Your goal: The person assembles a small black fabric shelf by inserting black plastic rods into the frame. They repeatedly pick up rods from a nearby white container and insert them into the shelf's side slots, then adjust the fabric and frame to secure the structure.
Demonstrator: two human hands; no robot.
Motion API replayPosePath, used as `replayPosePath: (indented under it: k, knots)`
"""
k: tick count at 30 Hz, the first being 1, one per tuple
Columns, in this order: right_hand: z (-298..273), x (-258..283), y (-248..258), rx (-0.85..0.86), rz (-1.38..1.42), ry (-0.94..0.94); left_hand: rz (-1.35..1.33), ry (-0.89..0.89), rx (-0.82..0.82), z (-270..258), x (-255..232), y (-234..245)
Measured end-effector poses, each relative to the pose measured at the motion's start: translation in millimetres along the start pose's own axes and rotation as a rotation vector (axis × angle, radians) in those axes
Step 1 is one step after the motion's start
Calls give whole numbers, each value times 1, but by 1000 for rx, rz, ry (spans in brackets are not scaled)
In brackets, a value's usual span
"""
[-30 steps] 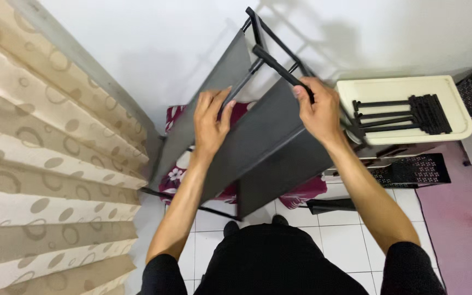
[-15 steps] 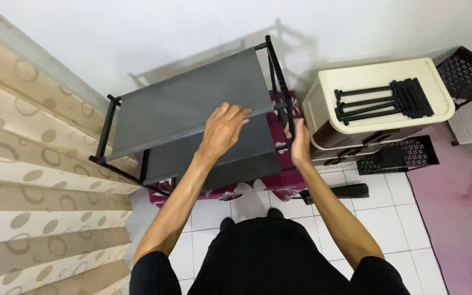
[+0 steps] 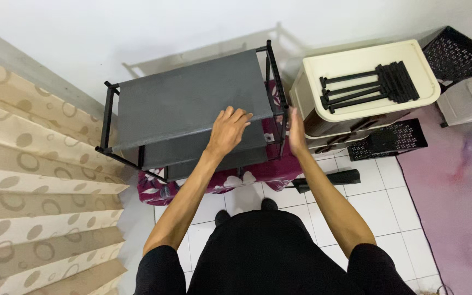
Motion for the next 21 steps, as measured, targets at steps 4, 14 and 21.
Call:
replayPosePath:
  k: [4,14,21]
  knots:
    - [14,32,9,20,-88,-20,22,-28,5,-6,-8,-24]
    - [25,-40,47,-37,-209,68,-91,270,-115,-47,-17,13]
    - [25,-13,53,-141,-571,297,-51,699,-678,-177,46,124]
Point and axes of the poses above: each hand's wrist, its own z-axis towards the middle knuckle, its own y-axis out of the back of the hand, x = y × z, the point moved 2 cm from there along z, towards the middle knuckle, and after that the axes turned 4 degrees about -z, right-handed, at the moved point
